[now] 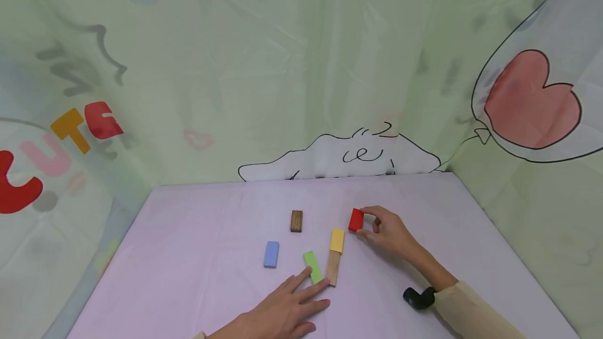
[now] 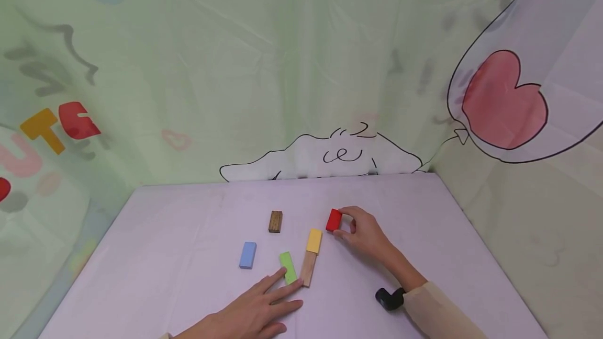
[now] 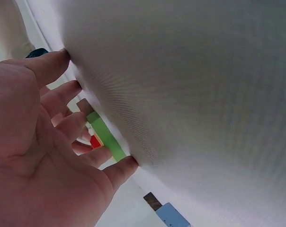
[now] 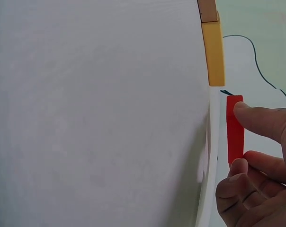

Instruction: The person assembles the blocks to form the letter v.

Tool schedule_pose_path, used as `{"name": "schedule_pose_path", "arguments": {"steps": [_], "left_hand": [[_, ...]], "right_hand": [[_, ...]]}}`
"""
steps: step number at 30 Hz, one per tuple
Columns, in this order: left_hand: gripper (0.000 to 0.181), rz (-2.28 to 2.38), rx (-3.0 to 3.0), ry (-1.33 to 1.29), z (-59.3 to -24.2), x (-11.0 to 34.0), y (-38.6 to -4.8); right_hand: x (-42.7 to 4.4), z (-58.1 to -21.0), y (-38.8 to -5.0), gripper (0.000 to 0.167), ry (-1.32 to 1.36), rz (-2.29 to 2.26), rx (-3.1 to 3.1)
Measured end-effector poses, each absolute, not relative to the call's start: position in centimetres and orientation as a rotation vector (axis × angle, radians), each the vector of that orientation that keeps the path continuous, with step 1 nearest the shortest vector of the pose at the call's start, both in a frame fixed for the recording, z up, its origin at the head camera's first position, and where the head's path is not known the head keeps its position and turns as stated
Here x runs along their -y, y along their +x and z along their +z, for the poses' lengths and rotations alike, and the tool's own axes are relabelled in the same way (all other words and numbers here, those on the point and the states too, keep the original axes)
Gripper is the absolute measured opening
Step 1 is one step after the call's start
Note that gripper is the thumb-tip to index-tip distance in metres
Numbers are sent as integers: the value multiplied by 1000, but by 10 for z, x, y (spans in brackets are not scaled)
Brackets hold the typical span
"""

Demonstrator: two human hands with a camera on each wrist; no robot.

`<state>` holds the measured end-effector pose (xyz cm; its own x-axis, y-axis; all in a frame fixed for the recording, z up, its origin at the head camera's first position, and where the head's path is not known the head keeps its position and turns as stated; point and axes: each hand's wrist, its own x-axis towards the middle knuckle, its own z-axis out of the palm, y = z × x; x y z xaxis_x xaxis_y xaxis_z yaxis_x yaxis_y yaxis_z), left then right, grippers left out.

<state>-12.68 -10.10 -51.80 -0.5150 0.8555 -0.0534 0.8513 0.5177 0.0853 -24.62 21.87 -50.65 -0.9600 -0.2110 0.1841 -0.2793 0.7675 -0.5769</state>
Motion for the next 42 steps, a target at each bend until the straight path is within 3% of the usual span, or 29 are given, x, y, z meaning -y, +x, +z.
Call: {"name": "schedule_pose_path", "arguments": {"steps": [42], "left_hand": [[53,119,-2619,1453,-517,102,-128]], "right_hand": [[-197,-505,-262,56,485,983,2886]]}}
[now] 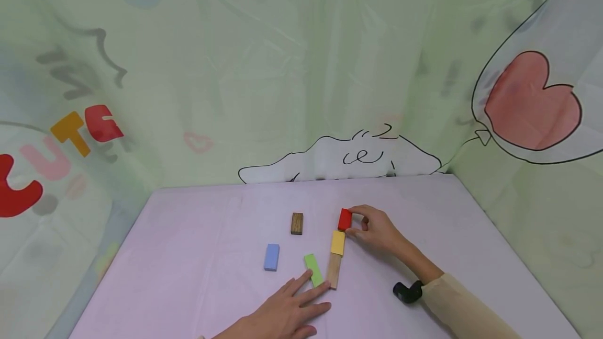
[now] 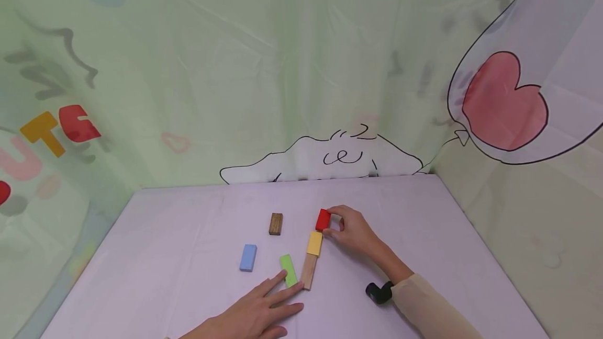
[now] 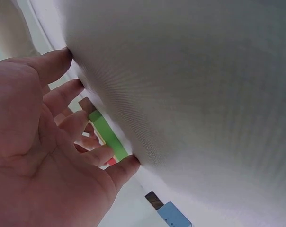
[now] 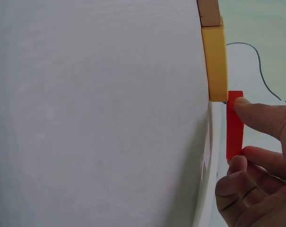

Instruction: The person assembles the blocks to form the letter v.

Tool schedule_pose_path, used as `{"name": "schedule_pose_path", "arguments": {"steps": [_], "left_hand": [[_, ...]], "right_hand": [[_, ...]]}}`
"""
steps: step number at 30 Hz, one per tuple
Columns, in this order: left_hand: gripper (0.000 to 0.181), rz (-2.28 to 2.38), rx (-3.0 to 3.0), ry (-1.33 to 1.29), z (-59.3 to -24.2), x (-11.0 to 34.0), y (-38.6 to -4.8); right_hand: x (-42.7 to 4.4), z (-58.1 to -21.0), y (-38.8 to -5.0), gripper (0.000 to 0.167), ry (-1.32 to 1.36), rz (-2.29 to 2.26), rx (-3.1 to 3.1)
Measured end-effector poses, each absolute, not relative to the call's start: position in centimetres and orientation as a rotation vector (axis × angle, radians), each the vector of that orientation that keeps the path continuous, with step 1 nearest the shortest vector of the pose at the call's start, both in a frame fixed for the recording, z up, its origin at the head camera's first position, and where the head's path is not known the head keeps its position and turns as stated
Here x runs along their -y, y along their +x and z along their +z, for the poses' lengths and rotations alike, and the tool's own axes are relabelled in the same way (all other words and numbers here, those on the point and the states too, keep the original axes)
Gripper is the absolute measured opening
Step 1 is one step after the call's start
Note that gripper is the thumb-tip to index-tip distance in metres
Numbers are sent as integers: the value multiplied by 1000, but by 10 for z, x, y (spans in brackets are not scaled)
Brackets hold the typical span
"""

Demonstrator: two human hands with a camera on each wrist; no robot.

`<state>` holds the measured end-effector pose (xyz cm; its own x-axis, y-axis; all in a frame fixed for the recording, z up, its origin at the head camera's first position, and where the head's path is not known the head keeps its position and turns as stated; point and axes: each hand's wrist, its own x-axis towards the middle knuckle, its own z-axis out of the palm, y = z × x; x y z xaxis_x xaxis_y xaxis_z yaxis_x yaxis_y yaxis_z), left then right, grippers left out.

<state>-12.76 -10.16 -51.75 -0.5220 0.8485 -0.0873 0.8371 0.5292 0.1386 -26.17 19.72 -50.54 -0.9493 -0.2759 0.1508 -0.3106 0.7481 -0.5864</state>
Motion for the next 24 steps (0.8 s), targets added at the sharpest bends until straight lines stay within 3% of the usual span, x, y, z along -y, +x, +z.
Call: {"name": "schedule_pose_path", "arguments": {"steps": [24], "left_hand": [[53,140,-2606,1455,-519,102,-128]], "right_hand": [[-192,-504,-263,55,523,980,2923]]}}
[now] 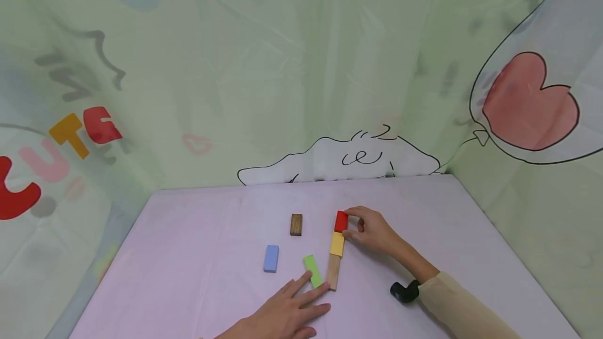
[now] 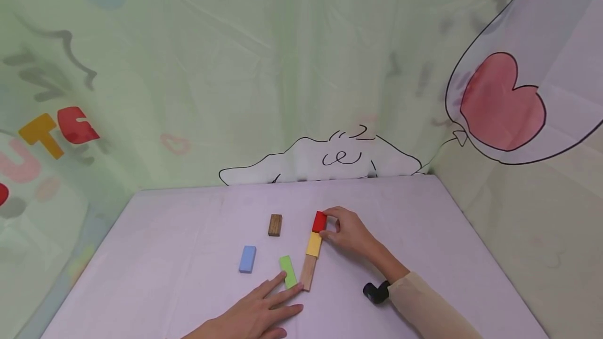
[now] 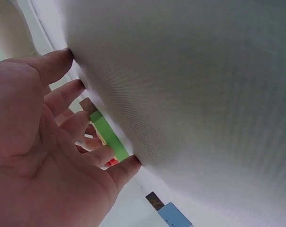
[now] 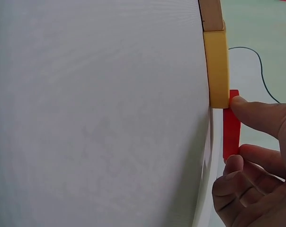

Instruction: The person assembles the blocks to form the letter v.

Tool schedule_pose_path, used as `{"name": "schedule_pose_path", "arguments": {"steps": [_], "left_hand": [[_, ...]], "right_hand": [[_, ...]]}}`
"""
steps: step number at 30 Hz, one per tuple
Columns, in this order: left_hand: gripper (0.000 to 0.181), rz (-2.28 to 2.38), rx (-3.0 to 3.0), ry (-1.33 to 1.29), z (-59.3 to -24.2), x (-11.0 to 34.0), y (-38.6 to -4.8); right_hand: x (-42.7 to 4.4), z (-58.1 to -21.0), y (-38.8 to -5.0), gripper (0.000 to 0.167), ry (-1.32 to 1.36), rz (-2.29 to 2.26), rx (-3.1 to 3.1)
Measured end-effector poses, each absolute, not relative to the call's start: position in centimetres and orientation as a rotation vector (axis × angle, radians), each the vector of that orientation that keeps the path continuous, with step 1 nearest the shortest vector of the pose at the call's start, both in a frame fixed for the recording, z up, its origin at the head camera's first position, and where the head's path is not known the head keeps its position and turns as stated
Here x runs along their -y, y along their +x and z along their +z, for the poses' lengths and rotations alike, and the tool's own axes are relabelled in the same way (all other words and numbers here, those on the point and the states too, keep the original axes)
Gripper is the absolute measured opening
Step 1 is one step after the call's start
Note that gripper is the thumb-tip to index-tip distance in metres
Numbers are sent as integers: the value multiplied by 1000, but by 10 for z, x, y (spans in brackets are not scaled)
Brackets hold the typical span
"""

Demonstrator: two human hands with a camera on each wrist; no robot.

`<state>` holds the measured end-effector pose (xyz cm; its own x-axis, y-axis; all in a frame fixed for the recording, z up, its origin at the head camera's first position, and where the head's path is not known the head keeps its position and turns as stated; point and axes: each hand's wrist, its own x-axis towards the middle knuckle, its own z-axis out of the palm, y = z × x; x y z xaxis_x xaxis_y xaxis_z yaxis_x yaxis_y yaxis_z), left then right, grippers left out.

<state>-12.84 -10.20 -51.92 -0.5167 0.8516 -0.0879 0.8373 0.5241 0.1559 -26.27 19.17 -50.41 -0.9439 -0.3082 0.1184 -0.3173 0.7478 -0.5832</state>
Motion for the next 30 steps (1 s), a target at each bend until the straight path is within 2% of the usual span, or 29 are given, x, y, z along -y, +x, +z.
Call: {"name": "schedule_pose_path", "arguments": {"steps": [16,30], "left_hand": [[57,209,-2530,1360,-518,102,-129],[55,162,-2576,1437,-519,104,-129]], "right_hand": [[-195,-510,-265,51,534,967,2950],[-194,-509,-263,45,549,972,2952]]}}
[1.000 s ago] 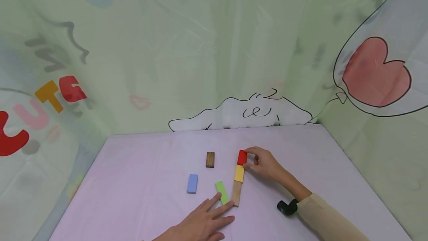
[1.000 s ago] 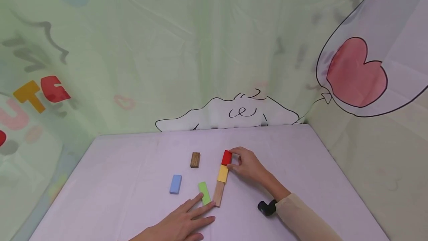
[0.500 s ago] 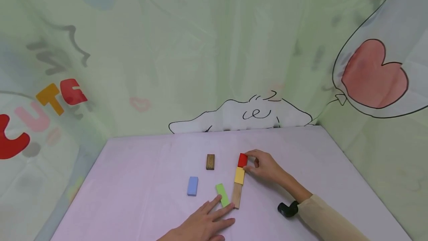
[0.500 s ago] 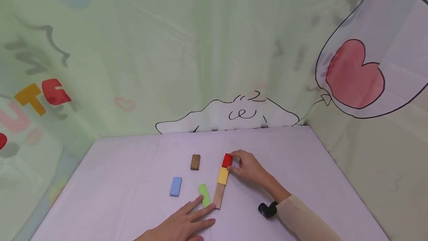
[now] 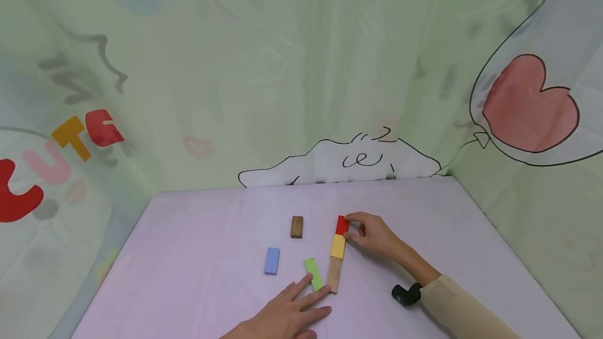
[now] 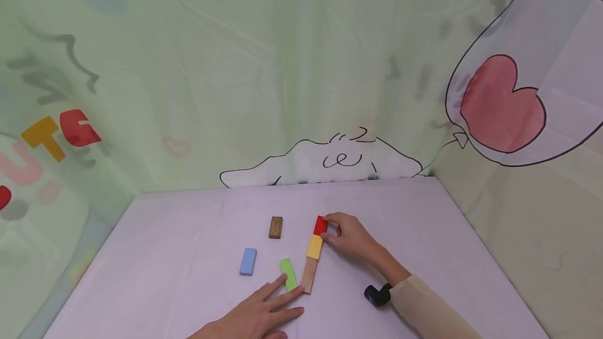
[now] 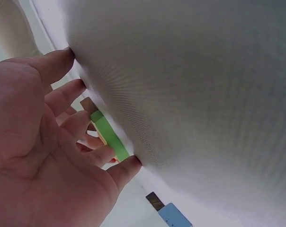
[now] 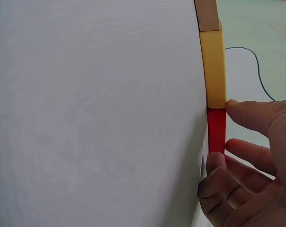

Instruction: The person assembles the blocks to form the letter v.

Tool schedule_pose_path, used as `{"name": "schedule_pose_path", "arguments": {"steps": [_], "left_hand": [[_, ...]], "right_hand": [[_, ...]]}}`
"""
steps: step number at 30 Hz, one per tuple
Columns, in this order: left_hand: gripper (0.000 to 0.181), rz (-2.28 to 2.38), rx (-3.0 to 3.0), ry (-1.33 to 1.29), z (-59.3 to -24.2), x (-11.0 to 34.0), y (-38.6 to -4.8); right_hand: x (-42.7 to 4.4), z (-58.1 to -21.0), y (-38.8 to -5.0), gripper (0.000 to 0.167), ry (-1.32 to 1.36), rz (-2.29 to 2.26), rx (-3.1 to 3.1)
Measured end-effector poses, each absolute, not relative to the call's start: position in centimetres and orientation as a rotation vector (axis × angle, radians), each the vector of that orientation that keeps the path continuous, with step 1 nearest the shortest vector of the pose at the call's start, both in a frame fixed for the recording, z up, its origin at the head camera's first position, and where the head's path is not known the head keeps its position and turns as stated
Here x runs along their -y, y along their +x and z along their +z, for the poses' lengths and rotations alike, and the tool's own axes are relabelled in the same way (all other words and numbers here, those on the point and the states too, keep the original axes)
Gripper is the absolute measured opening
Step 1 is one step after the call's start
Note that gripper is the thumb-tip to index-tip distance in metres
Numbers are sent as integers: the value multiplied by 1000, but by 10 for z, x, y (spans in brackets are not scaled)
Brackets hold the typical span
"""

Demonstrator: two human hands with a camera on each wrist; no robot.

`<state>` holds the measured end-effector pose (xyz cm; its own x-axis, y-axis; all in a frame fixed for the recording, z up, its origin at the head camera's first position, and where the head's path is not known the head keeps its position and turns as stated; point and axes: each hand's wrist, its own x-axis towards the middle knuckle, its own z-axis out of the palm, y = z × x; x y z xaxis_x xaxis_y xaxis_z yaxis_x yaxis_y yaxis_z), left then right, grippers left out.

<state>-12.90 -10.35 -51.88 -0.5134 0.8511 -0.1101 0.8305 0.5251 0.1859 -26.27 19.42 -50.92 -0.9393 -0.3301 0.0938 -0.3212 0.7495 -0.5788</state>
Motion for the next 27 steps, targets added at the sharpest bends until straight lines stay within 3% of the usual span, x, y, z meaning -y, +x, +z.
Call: {"name": "schedule_pose_path", "arguments": {"steps": [27], "left_hand": [[52,144,-2630,1513,-519,103,-127]], "right_hand": [[-191,-506,-253,43,-615,-769,-3102]]}}
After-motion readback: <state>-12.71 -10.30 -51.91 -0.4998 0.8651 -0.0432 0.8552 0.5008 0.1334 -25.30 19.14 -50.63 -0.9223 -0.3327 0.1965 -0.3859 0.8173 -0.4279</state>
